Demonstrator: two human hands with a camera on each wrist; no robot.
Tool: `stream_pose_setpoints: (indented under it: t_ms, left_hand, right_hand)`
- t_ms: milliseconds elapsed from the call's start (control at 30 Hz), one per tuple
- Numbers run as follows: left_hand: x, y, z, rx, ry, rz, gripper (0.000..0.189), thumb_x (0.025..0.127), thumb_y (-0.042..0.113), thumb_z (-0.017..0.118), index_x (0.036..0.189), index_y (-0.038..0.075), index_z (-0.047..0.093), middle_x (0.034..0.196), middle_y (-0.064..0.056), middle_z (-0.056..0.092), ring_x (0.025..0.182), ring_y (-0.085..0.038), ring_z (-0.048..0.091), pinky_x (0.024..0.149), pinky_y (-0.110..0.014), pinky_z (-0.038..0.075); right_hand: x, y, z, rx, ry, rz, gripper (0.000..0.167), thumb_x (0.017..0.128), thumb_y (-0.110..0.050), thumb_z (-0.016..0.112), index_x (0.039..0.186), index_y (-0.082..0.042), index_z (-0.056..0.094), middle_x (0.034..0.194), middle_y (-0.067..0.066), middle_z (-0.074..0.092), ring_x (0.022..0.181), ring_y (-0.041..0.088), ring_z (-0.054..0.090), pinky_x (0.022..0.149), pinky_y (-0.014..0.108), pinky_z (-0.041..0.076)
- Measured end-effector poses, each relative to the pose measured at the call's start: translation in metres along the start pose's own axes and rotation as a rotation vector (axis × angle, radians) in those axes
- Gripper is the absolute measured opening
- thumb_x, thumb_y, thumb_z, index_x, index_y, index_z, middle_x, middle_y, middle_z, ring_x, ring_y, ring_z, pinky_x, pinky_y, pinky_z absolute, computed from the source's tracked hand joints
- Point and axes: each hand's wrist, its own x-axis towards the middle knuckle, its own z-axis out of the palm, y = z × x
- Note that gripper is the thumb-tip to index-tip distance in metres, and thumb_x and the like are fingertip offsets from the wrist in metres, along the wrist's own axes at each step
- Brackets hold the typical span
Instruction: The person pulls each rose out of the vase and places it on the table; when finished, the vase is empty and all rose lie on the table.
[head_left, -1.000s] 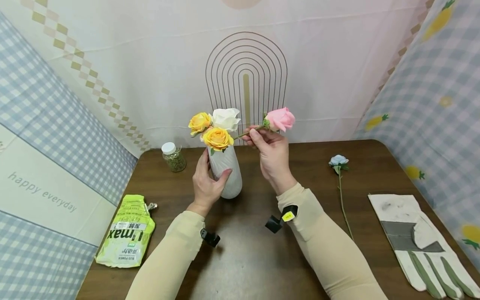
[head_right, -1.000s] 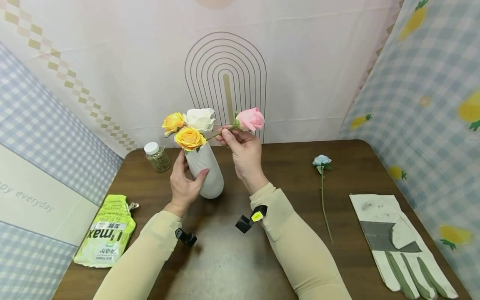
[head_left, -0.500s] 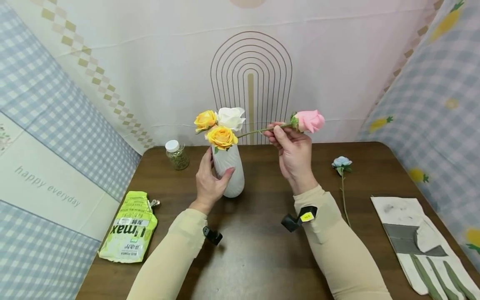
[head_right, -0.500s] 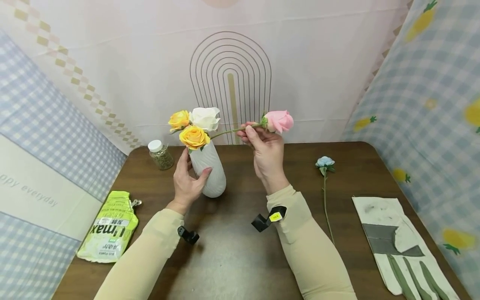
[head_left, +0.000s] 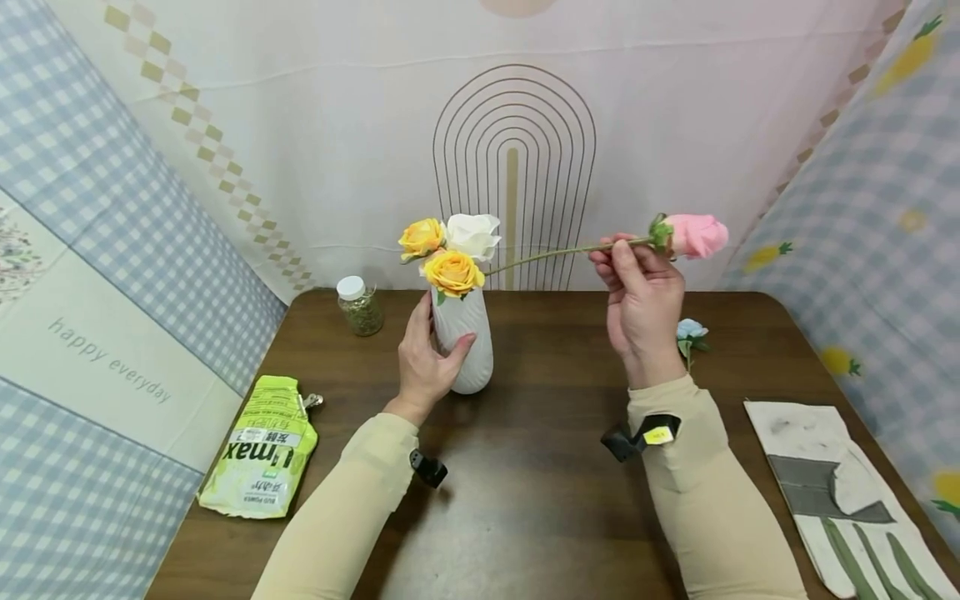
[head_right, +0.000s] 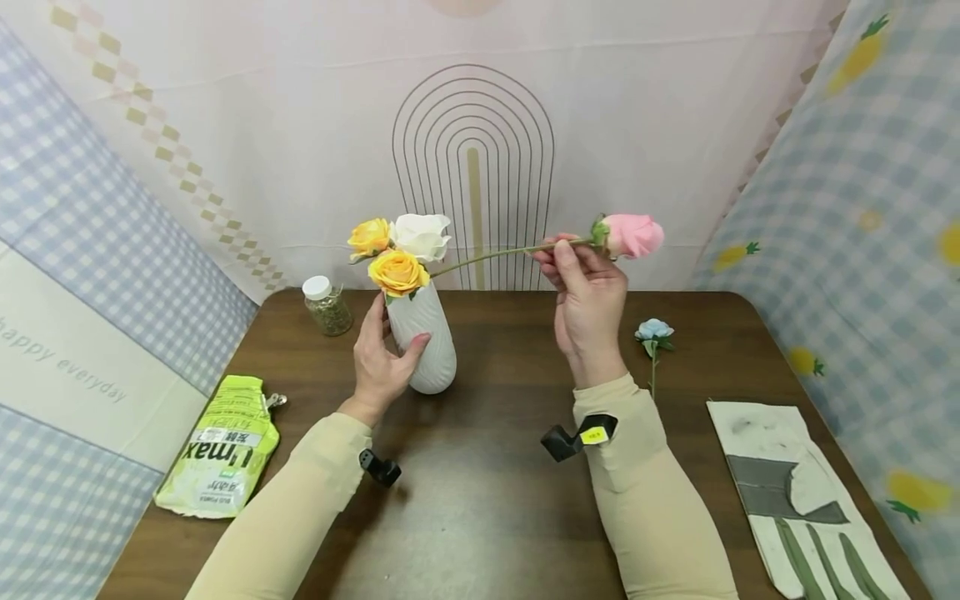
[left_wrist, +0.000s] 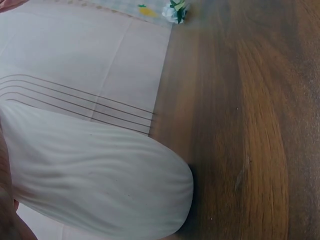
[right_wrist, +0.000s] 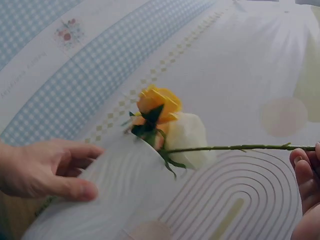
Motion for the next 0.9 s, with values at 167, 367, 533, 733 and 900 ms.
stream_pose_setpoints:
  t_ms: [167, 367, 533, 733, 900]
  left_hand:
    - [0.001, 0.001, 0.002, 0.003, -0.007, 0.007, 0.084, 0.083, 0.047, 0.071, 0.140, -0.006, 0.040, 0.133, -0.021, 0.052, 0.116, -0.030, 0.055, 0.087, -0.045, 0.052]
    - [0.002, 0.002, 0.003, 0.017, -0.003, 0.013, 0.083, 0.084, 0.049, 0.070, 0.142, -0.003, 0.039, 0.132, -0.021, 0.052, 0.116, -0.030, 0.055, 0.088, -0.044, 0.051]
    - [0.004, 0.001, 0.001, 0.016, -0.002, 0.012, 0.083, 0.084, 0.049, 0.069, 0.143, -0.002, 0.038, 0.132, -0.020, 0.052, 0.118, -0.028, 0.054, 0.090, -0.043, 0.050]
    - [0.003, 0.000, 0.000, 0.015, 0.005, 0.012, 0.084, 0.083, 0.048, 0.071, 0.143, -0.002, 0.039, 0.133, -0.020, 0.052, 0.119, -0.029, 0.054, 0.090, -0.045, 0.050]
    - [0.001, -0.001, 0.000, 0.020, 0.002, 0.008, 0.084, 0.084, 0.048, 0.070, 0.143, -0.002, 0.038, 0.134, -0.020, 0.051, 0.119, -0.029, 0.053, 0.090, -0.044, 0.050]
  right_hand:
    - [0.005, -0.018, -0.026, 0.064, 0.058, -0.019, 0.019, 0.083, 0.006, 0.069, 0.096, 0.018, 0.063, 0.088, 0.025, 0.068, 0.072, 0.029, 0.070, 0.063, 0.029, 0.057]
    - [0.007, -0.041, -0.057, 0.129, 0.121, -0.024, 0.018, 0.084, 0.007, 0.067, 0.094, 0.019, 0.060, 0.085, 0.027, 0.066, 0.071, 0.033, 0.069, 0.060, 0.031, 0.057]
    - [0.004, -0.048, -0.079, 0.097, 0.143, -0.010, 0.018, 0.086, 0.005, 0.064, 0.097, 0.018, 0.058, 0.083, 0.027, 0.066, 0.072, 0.033, 0.069, 0.060, 0.032, 0.057]
    - [-0.007, -0.041, -0.102, -0.044, 0.144, 0.039, 0.026, 0.088, 0.000, 0.065, 0.105, 0.018, 0.058, 0.087, 0.023, 0.067, 0.074, 0.030, 0.070, 0.059, 0.029, 0.056]
    - [-0.013, -0.033, -0.113, -0.123, 0.148, 0.039, 0.028, 0.088, 0.001, 0.066, 0.108, 0.018, 0.058, 0.083, 0.023, 0.069, 0.067, 0.025, 0.069, 0.051, 0.025, 0.053]
